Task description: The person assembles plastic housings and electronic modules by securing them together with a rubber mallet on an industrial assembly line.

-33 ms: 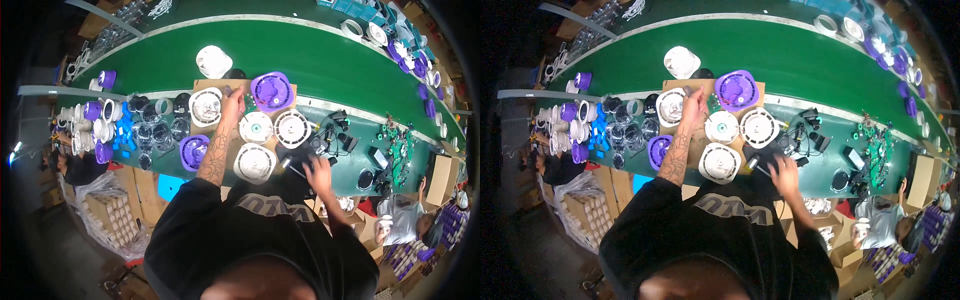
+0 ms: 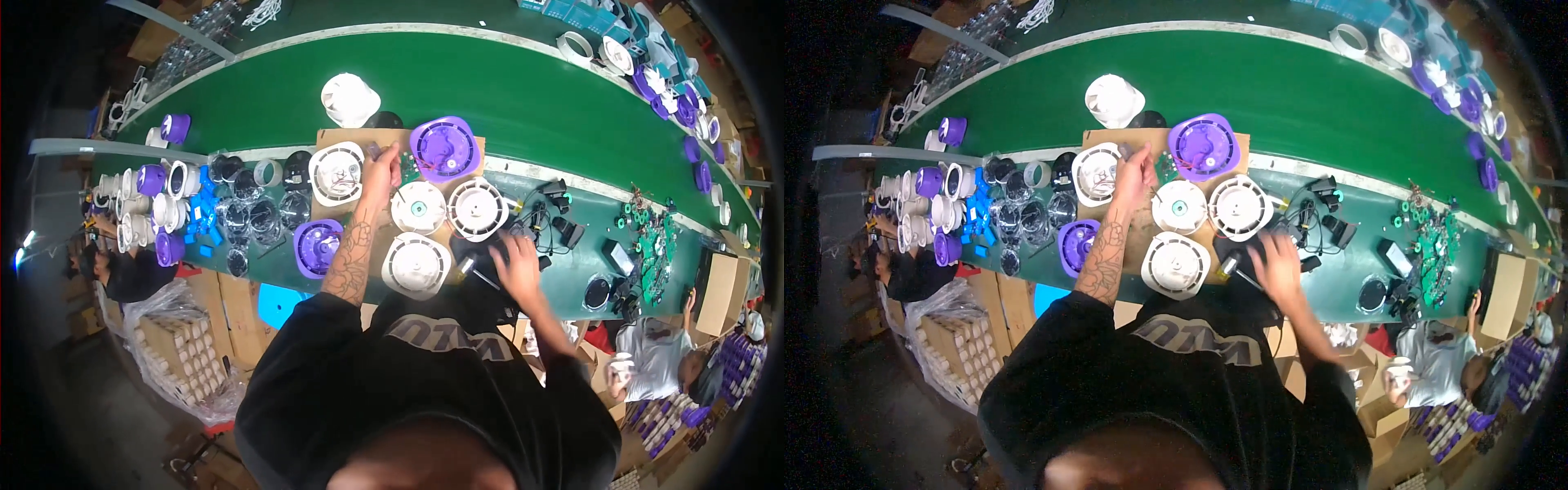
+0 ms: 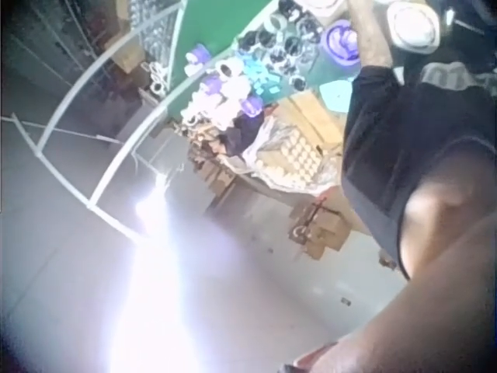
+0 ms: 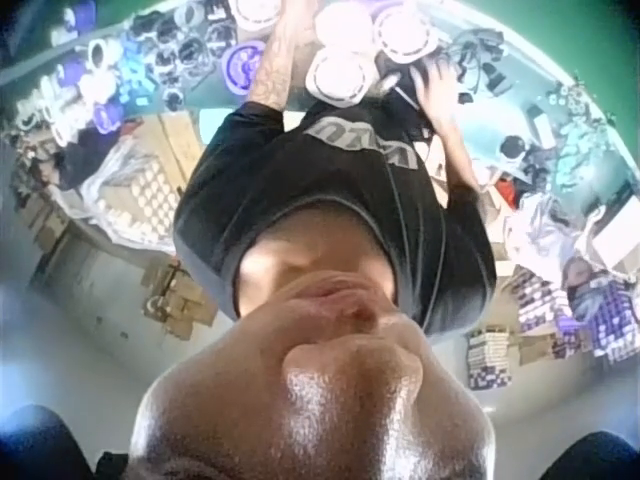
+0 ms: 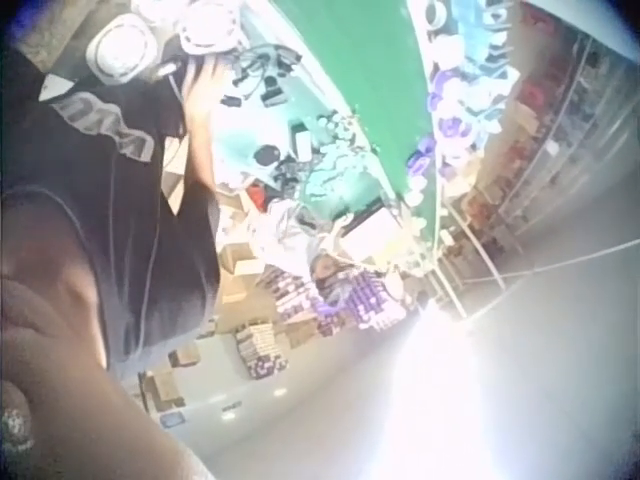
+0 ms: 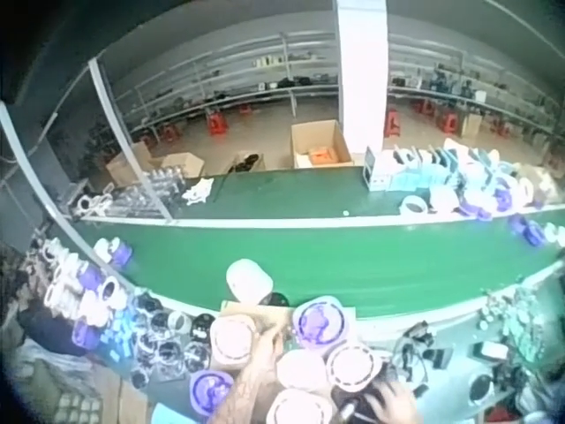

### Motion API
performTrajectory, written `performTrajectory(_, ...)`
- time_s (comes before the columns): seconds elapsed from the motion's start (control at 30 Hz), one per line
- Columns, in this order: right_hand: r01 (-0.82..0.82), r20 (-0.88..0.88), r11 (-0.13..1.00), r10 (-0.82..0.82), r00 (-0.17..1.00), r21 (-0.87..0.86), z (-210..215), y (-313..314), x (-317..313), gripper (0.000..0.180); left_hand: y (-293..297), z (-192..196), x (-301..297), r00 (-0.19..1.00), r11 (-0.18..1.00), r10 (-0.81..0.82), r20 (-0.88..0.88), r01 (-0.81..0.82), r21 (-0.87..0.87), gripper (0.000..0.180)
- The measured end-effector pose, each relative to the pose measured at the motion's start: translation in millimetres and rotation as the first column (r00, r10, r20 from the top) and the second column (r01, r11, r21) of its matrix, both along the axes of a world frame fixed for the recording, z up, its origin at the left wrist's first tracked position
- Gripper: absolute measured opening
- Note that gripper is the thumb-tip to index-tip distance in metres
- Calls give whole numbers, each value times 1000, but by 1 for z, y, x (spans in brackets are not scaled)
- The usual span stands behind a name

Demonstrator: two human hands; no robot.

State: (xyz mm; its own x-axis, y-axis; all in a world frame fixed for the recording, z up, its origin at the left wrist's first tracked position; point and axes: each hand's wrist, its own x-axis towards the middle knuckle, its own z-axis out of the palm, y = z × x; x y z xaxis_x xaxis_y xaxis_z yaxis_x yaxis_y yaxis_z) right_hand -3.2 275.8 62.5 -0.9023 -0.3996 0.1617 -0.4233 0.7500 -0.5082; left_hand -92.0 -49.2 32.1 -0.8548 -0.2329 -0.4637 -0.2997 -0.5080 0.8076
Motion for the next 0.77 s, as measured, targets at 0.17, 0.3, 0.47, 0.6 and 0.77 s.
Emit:
performTrajectory(0.17, -331, -111, 897, 376, 920, 294, -26, -86, -150, 56, 19, 17, 15, 990, 980, -136, 25, 138, -143, 30)
performTrajectory(0.3, -551, 129, 716, 555, 822, 429, -29, -102, -181, 65, 7, 21, 26, 986, 978, -165, -4, 163, -132, 33)
performTrajectory(0.47, -567, 38, 653, 638, 769, 501, -60, -90, -181, 62, 2, 19, 31, 975, 963, -218, 39, 221, -155, 28)
performTrajectory(0.6, -498, 104, 807, 492, 864, 317, -30, -102, -175, 58, 7, 1, 30, 968, 932, -249, 23, 246, -267, 24)
performTrajectory(0.77, -320, 248, 947, 305, 920, 20, -1, -109, -179, 66, 33, -12, 19, 957, 806, -288, 30, 259, -532, 31)
